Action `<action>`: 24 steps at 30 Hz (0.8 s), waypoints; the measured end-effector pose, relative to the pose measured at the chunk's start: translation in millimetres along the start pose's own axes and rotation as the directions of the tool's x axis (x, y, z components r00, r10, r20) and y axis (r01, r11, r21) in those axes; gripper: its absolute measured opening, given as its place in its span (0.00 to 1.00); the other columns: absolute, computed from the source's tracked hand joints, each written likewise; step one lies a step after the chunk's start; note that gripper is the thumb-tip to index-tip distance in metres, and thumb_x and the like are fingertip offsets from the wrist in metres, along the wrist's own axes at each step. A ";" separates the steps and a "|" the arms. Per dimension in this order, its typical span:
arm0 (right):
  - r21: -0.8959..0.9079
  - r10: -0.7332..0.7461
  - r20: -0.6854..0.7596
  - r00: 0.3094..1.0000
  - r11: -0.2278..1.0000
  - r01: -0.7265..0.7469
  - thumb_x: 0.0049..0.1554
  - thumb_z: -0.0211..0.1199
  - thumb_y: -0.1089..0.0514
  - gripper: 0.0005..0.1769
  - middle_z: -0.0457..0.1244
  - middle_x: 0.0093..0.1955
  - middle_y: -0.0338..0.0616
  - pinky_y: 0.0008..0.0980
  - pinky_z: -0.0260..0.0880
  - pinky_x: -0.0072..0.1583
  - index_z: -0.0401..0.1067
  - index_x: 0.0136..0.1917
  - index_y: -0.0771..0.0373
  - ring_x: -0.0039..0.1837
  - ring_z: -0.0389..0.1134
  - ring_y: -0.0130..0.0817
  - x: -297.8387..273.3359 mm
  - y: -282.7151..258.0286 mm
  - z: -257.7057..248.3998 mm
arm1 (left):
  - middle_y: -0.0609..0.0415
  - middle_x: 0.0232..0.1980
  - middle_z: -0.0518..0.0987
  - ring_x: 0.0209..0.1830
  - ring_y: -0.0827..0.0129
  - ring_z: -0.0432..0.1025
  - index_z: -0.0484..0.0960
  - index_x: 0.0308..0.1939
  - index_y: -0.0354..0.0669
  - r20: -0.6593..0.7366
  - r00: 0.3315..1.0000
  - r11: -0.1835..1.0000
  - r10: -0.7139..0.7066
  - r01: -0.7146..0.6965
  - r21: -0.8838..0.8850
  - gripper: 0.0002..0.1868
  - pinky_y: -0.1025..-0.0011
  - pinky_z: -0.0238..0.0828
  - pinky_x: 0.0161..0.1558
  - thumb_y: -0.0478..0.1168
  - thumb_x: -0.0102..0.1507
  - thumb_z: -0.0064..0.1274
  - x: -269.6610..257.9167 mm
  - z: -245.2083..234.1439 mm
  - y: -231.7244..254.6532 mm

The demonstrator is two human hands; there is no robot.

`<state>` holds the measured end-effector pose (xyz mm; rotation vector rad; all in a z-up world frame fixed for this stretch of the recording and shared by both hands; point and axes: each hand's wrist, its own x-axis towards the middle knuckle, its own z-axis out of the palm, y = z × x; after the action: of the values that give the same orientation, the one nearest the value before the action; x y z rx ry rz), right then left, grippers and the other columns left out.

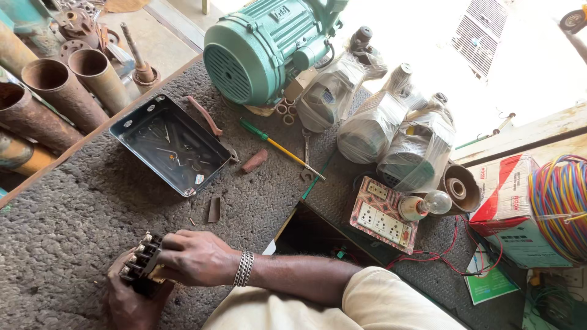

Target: The person assembles a small electrical component on a workbench, using a screwdriver to tighten screws and connecting red and blue wires to terminals. The person then tests the assembly by connecting wires to a power strip, causing a light bulb to illuminate.

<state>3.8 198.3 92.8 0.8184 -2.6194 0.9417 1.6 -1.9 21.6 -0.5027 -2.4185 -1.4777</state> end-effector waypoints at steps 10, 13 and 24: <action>-0.058 0.063 0.045 0.997 0.997 -0.060 0.60 0.64 0.50 0.15 0.62 0.50 0.45 0.38 0.72 0.52 0.70 0.53 0.61 0.50 0.67 0.40 3.5 -0.5 -7.4 | 0.41 0.59 0.78 0.56 0.54 0.77 0.66 0.67 0.39 -0.015 0.991 0.990 -0.133 0.134 0.042 0.49 0.58 0.76 0.57 0.45 0.45 0.74 0.5 7.7 1.3; 0.020 -0.081 -0.076 0.994 0.996 0.082 0.57 0.65 0.54 0.15 0.62 0.53 0.46 0.39 0.72 0.53 0.69 0.55 0.60 0.53 0.67 0.43 0.7 -0.9 -11.4 | 0.41 0.59 0.80 0.57 0.50 0.76 0.67 0.67 0.44 -0.012 0.987 0.974 -0.161 0.160 0.158 0.49 0.55 0.75 0.55 0.46 0.45 0.76 -1.4 -1.0 5.2; -0.038 0.022 0.015 1.000 0.999 -0.021 0.50 0.69 0.57 0.23 0.64 0.56 0.54 0.45 0.72 0.52 0.71 0.58 0.65 0.55 0.67 0.49 7.9 10.5 -6.0 | 0.41 0.61 0.76 0.59 0.49 0.75 0.67 0.64 0.42 -0.061 0.998 0.996 0.024 -0.018 0.091 0.47 0.56 0.74 0.59 0.44 0.47 0.77 11.5 -2.2 19.2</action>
<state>-8.5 205.5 95.1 0.7937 -2.6560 0.8917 -0.6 6.0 42.5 -0.4544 -2.4122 -1.3476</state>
